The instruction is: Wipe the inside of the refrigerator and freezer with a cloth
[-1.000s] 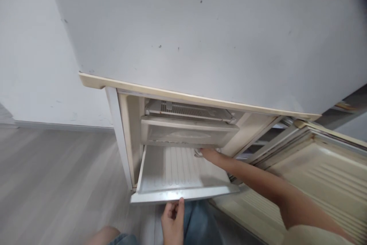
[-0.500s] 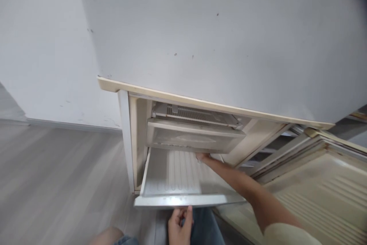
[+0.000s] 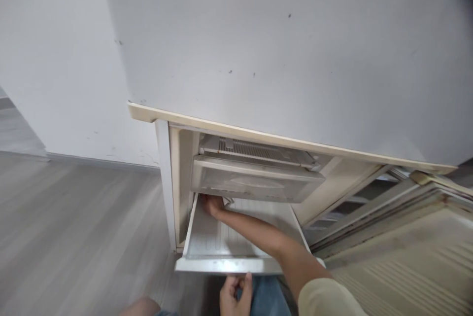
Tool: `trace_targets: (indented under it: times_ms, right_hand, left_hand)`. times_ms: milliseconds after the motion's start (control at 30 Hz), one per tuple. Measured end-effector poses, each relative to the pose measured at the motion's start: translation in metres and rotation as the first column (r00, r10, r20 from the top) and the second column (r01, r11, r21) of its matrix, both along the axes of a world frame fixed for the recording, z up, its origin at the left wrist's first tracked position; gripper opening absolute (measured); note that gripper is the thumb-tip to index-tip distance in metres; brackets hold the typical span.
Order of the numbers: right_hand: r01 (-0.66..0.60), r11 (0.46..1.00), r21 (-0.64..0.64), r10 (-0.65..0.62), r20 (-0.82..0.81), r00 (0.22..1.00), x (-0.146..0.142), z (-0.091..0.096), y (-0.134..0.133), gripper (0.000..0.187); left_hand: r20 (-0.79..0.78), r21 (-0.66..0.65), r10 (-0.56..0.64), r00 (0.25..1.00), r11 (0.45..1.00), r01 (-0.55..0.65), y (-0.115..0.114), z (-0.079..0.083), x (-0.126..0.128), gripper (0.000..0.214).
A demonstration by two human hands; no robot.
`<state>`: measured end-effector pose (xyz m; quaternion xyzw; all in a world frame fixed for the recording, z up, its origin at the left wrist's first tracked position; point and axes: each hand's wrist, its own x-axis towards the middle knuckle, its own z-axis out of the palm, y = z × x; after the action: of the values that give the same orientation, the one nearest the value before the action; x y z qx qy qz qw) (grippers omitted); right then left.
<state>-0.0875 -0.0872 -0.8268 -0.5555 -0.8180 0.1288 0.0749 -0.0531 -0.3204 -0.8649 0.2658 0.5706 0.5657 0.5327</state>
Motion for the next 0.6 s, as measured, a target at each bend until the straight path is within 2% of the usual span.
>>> trace_targets:
  times_ms: [67, 167, 267, 333, 433, 500, 567, 600]
  right_hand:
    - [-0.008, 0.999, -0.031, 0.009, 0.022, 1.000, 0.029, -0.009, -0.003, 0.040]
    - [0.008, 0.996, -0.091, -0.002, 0.073, 0.997, 0.097, -0.017, -0.010, 0.040]
    - [0.182, 0.982, -0.058, -0.172, 0.138, 0.975, 0.159, -0.018, -0.013, 0.043]
    - [0.315, 0.949, -0.008, -0.309, 0.172, 0.935, 0.180, -0.019, -0.014, 0.045]
    - [0.415, 0.909, 0.040, -0.414, 0.194, 0.889, 0.177, -0.027, -0.026, 0.048]
    - [0.325, 0.945, 0.040, -0.326, 0.181, 0.928, 0.159, -0.034, -0.040, 0.047]
    - [0.059, 0.998, 0.000, -0.058, 0.141, 0.988, 0.139, -0.039, -0.059, 0.047]
    - [-0.127, 0.991, -0.028, 0.130, 0.110, 0.985, 0.131, -0.040, -0.067, 0.051]
  left_hand:
    - [0.005, 0.020, -0.006, 1.000, 1.000, 0.006, 0.000, 0.000, -0.001, 0.060]
    - [0.009, 0.033, 0.000, 1.000, 0.999, 0.000, -0.001, 0.001, -0.001, 0.059]
    - [0.014, 0.027, -0.008, 1.000, 1.000, 0.008, -0.001, 0.001, 0.000, 0.060]
    - [0.028, 0.023, -0.020, 0.999, 1.000, 0.019, -0.001, 0.000, 0.000, 0.061]
    - [0.039, 0.024, -0.024, 0.999, 0.999, 0.023, -0.001, 0.001, 0.001, 0.060]
    - [0.047, 0.020, -0.021, 0.999, 1.000, 0.020, -0.001, 0.002, 0.001, 0.059]
    - [0.054, 0.020, -0.020, 0.998, 1.000, 0.019, -0.001, 0.002, 0.002, 0.059]
    - [0.054, 0.019, -0.020, 0.998, 1.000, 0.019, -0.001, 0.003, 0.002, 0.059]
